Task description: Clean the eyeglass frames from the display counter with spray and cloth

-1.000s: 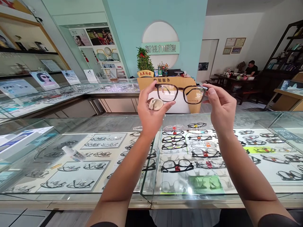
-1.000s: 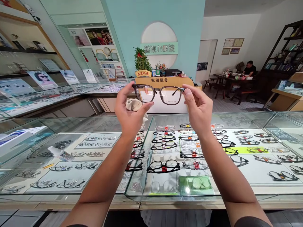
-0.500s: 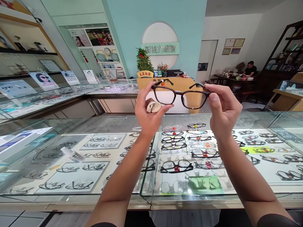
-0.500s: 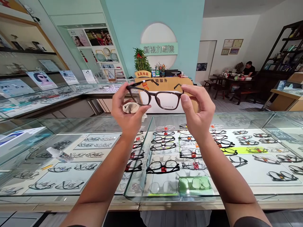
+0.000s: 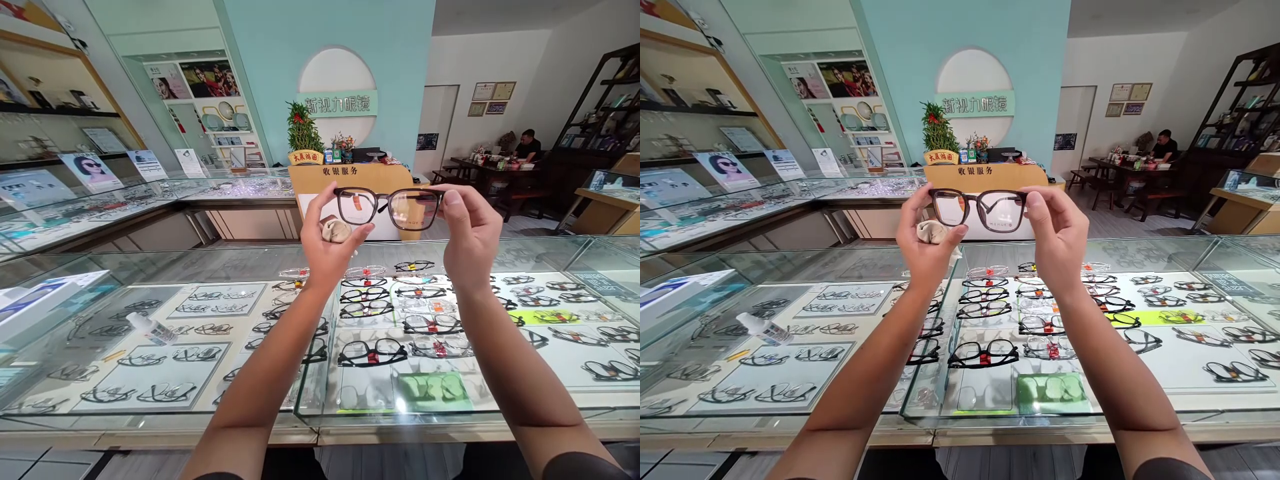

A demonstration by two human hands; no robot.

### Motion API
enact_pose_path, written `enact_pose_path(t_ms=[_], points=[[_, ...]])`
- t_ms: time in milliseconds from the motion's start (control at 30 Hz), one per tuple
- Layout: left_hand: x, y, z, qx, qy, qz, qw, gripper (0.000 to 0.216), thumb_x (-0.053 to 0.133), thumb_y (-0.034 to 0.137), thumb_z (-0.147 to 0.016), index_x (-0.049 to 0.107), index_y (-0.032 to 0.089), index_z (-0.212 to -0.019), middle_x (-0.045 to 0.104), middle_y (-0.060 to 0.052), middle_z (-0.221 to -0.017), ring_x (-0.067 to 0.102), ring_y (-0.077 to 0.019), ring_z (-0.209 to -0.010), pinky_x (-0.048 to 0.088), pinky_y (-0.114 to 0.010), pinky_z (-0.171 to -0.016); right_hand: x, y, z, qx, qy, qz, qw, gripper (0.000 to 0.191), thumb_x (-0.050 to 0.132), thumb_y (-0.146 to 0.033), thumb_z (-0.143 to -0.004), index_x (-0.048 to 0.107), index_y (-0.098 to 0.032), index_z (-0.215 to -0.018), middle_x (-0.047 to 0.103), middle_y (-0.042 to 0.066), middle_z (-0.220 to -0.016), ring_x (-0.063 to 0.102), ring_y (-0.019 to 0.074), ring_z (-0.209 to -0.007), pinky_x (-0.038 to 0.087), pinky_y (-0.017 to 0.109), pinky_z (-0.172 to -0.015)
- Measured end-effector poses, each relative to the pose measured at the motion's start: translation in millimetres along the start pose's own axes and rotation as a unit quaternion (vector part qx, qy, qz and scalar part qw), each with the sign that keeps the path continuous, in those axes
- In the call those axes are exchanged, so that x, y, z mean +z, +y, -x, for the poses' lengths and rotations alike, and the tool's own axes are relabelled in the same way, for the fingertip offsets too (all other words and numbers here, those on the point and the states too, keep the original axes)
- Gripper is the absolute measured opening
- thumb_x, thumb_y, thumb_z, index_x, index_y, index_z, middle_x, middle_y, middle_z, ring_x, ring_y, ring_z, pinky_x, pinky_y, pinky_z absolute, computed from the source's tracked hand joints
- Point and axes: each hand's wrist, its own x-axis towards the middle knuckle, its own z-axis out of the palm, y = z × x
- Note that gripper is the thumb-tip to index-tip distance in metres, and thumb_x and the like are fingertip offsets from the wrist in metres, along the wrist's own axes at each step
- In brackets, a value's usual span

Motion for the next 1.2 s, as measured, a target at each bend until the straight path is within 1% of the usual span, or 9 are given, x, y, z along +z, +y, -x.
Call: enact_pose_path(t_ms=[167, 267, 467, 600, 767, 900, 1000, 1067, 1200], points=[[8, -18, 5, -0.014, -0.012, 0.036, 0.999, 0.092, 0.078, 0.080, -0.082, 0.053, 0.029, -0.154, 0.068, -0.016, -0.144, 0.065, -0.0348, -0.139, 0.062, -0.046, -0.102, 4, -8, 9, -0.055, -0.002, 0.043, 0.998, 0.030, 0.062, -0.056, -0.105, 0.080, -0.032, -0.108, 0.080, 0.008, -0.111, 0.077, 0.0288, -0.104, 0.064, 0.045, -0.089], [10, -18, 7, -0.022, -0.024, 0.031, 0.999, 0.090, 0.075, 0.080, -0.084, 0.052, 0.029, -0.155, 0.068, -0.016, -0.146, 0.066, -0.0327, -0.139, 0.060, -0.048, -0.109, 5, -6, 10, -0.048, -0.015, 0.050, 0.997, 0.031, 0.059, -0.056, -0.106, 0.079, -0.032, -0.109, 0.080, 0.008, -0.111, 0.078, 0.0288, -0.101, 0.065, 0.045, -0.085], [7, 4, 4, -0.037, 0.008, 0.010, 0.999, 0.080, 0.083, 0.071, -0.083, 0.062, 0.028, -0.147, 0.067, -0.014, -0.146, 0.065, -0.0306, -0.138, 0.058, -0.045, -0.111, 6, 14, 1, 0.050, -0.054, -0.083, 0.994, 0.032, 0.056, -0.057, -0.104, 0.075, -0.031, -0.108, 0.081, 0.007, -0.111, 0.080, 0.0274, -0.101, 0.067, 0.043, -0.082], [4, 17, 5, -0.035, 0.015, -0.030, 0.999, 0.082, 0.090, 0.065, -0.079, 0.064, 0.027, -0.146, 0.068, -0.013, -0.142, 0.065, -0.0319, -0.134, 0.060, -0.042, -0.100, 6, 27, -6, 0.120, -0.079, -0.146, 0.979, 0.037, 0.054, -0.060, -0.099, 0.071, -0.029, -0.109, 0.082, 0.010, -0.114, 0.081, 0.0313, -0.111, 0.068, 0.045, -0.083], [-2, 19, 3, 0.014, 0.025, -0.081, 0.996, 0.081, 0.093, 0.058, -0.079, 0.063, 0.027, -0.147, 0.070, -0.012, -0.137, 0.068, -0.0285, -0.125, 0.060, -0.036, -0.089, 5, 37, -9, 0.137, -0.103, -0.168, 0.971, 0.033, 0.051, -0.056, -0.100, 0.069, -0.029, -0.108, 0.083, 0.010, -0.123, 0.079, 0.0313, -0.119, 0.066, 0.046, -0.088], [-10, 20, -3, 0.060, -0.020, -0.127, 0.990, 0.079, 0.089, 0.062, -0.082, 0.063, 0.025, -0.147, 0.070, -0.013, -0.137, 0.069, -0.0299, -0.124, 0.062, -0.039, -0.090, -4, 32, -12, 0.062, -0.099, -0.071, 0.991, 0.024, 0.061, -0.047, -0.102, 0.075, -0.030, -0.111, 0.080, 0.008, -0.128, 0.074, 0.0286, -0.126, 0.057, 0.048, -0.108], [-13, 24, -7, 0.097, -0.074, -0.160, 0.980, 0.075, 0.088, 0.062, -0.083, 0.065, 0.026, -0.144, 0.071, -0.013, -0.137, 0.070, -0.0318, -0.127, 0.063, -0.043, -0.097, -13, 21, -15, -0.006, -0.184, 0.048, 0.982, 0.014, 0.072, -0.040, -0.099, 0.080, -0.031, -0.106, 0.079, 0.007, -0.128, 0.070, 0.0282, -0.128, 0.049, 0.051, -0.117], [-13, 27, -8, 0.114, -0.095, -0.170, 0.974, 0.071, 0.088, 0.059, -0.084, 0.065, 0.028, -0.144, 0.071, -0.013, -0.138, 0.071, -0.0318, -0.128, 0.064, -0.044, -0.100, -17, 16, -16, -0.012, -0.243, 0.097, 0.965, 0.013, 0.073, -0.042, -0.100, 0.081, -0.031, -0.099, 0.079, 0.006, -0.126, 0.070, 0.0293, -0.125, 0.048, 0.054, -0.115], [-14, 31, -10, 0.135, -0.118, -0.152, 0.972, 0.071, 0.089, 0.053, -0.084, 0.064, 0.030, -0.146, 0.072, -0.011, -0.138, 0.071, -0.0318, -0.129, 0.064, -0.044, -0.102, -23, 15, -19, 0.025, -0.291, 0.091, 0.952, 0.019, 0.075, -0.047, -0.099, 0.082, -0.031, -0.093, 0.079, 0.006, -0.128, 0.070, 0.0302, -0.124, 0.048, 0.057, -0.115]])
